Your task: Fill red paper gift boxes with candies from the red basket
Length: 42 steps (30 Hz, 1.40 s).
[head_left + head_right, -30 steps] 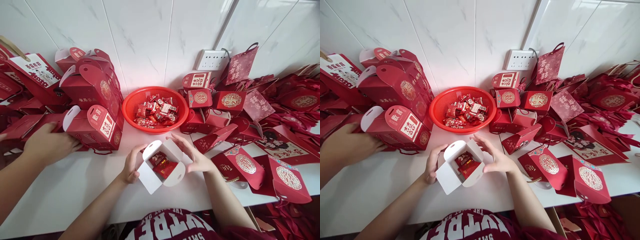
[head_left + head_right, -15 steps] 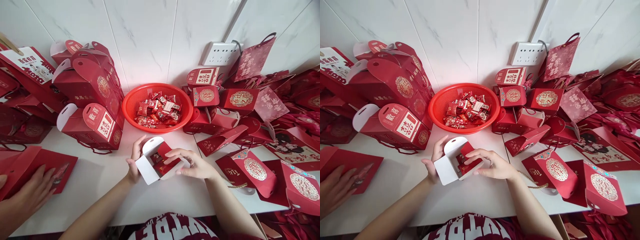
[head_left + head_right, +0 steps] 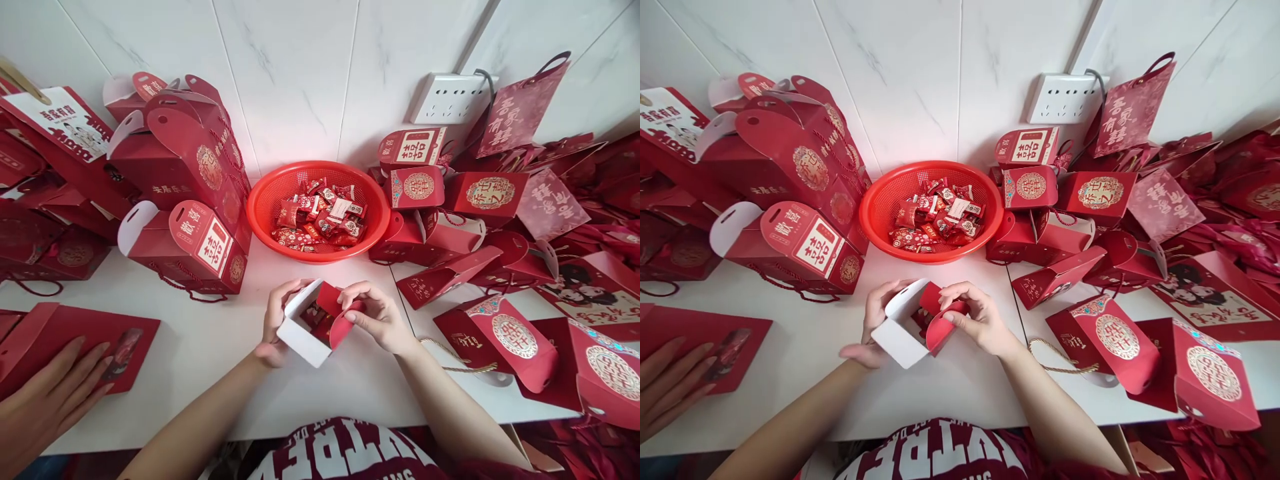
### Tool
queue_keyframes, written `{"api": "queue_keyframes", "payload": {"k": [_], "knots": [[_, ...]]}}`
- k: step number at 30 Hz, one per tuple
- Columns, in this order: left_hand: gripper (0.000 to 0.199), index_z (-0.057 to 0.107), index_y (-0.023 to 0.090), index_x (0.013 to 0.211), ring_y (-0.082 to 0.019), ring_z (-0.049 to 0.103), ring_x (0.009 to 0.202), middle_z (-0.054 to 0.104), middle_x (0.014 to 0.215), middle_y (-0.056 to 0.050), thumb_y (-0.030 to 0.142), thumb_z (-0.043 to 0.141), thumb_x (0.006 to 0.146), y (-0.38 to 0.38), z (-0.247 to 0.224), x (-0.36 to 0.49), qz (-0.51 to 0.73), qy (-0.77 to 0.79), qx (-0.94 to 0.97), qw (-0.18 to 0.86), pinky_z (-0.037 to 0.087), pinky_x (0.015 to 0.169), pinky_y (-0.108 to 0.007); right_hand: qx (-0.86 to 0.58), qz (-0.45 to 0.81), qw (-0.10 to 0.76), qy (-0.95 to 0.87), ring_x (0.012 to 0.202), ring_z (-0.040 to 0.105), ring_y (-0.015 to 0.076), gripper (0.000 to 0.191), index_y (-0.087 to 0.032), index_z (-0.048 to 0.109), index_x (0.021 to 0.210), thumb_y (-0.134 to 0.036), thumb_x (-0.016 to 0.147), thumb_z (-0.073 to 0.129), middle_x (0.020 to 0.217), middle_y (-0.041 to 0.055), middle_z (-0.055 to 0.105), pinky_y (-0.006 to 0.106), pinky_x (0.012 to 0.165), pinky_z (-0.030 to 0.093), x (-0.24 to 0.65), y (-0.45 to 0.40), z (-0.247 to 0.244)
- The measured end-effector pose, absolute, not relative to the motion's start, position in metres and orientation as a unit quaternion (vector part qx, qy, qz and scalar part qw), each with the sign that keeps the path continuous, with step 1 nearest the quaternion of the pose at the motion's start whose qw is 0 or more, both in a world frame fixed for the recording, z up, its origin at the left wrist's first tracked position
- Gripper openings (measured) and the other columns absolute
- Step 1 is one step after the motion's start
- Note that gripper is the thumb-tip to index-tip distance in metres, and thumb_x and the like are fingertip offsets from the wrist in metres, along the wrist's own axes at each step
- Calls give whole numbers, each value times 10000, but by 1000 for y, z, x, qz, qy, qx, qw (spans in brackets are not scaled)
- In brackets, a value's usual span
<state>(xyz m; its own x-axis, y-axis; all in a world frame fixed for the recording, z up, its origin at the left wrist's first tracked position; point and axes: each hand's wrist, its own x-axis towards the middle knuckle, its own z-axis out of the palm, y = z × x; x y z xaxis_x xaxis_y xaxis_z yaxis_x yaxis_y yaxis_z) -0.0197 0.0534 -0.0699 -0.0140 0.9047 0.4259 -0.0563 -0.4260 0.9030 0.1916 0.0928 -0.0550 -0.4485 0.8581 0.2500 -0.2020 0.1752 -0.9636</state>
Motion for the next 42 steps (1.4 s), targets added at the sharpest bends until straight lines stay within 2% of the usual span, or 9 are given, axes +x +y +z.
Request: {"api": "queue_keyframes", "payload": {"k": [3, 8, 13, 17, 21, 26, 29, 36, 42], "knots": [[748, 442, 264, 1423, -392, 553, 1305, 539, 1438, -137, 746, 537, 859, 59, -76, -29, 608, 340, 600, 393, 494, 1060, -576, -241, 580, 490, -604, 893, 646, 206, 202, -273, 627, 975, -378, 866, 760, 785, 8, 635, 402, 851, 562, 191, 95, -56], [520, 461, 247, 1402, -279, 621, 1221, 627, 1337, -108, 383, 646, 936, 64, -73, -32, 534, 449, 544, 466, 528, 1038, -446, -202, 578, 434, -661, 919, 669, 235, 203, -255, 646, 890, -406, 847, 775, 818, 37, 686, 416, 833, 571, 189, 94, -54], [353, 578, 228, 1302, -286, 585, 1261, 605, 1352, -119, 372, 538, 983, 62, -65, -35, 520, 426, 627, 393, 491, 1069, -458, -307, 453, 440, -712, 1279, 555, 262, 305, -275, 617, 1217, -325, 924, 687, 1337, 115, 600, 476, 1092, 453, 178, 86, -52], [532, 638, 211, 1242, -362, 542, 1288, 571, 1397, -154, 614, 465, 940, 60, -57, -40, 454, 373, 773, 239, 440, 1080, -547, -332, 485, 439, -680, 1407, 446, 245, 413, -299, 469, 1378, -287, 980, 578, 1560, 107, 386, 466, 1140, 418, 169, 81, -57], [735, 580, 213, 1333, -384, 518, 1318, 546, 1445, -166, 710, 650, 795, 57, -48, -41, 347, 391, 842, 133, 440, 1097, -536, -333, 498, 440, -670, 1430, 417, 220, 352, -286, 491, 1352, -247, 1002, 505, 1541, 87, 424, 462, 1197, 339, 165, 81, -60], [828, 507, 228, 1432, -412, 459, 1384, 380, 1572, -185, 681, 708, 769, 40, -42, -39, 274, 438, 849, 108, 449, 1111, -560, -348, 480, 440, -674, 1428, 415, 232, 236, -281, 609, 1197, -254, 993, 493, 1503, 75, 468, 484, 1205, 306, 164, 82, -61], [735, 486, 253, 1468, -415, 440, 1405, 245, 1620, -183, 540, 722, 833, 23, -47, -32, 271, 507, 813, 96, 488, 1085, -544, -359, 486, 439, -665, 1410, 439, 246, 199, -280, 629, 1146, -309, 999, 497, 1484, 83, 486, 488, 1188, 329, 164, 80, -61], [584, 554, 323, 1413, -350, 495, 1343, 339, 1520, -128, 335, 726, 855, 6, -38, -33, 337, 527, 780, 34, 513, 1066, -500, -383, 529, 479, -586, 1347, 494, 262, 280, -284, 574, 1210, -466, 1024, 470, 1488, 104, 483, 481, 1067, 470, 168, 77, -61], [590, 607, 340, 1370, -356, 469, 1326, 441, 1502, -58, 352, 756, 799, 5, 48, -72, 462, 558, 667, -174, 383, 1158, -565, -380, 537, 525, -540, 1238, 550, 260, 267, -304, 573, 1200, -475, 1017, 482, 1364, 99, 542, 464, 981, 542, 173, 79, -58]]}}
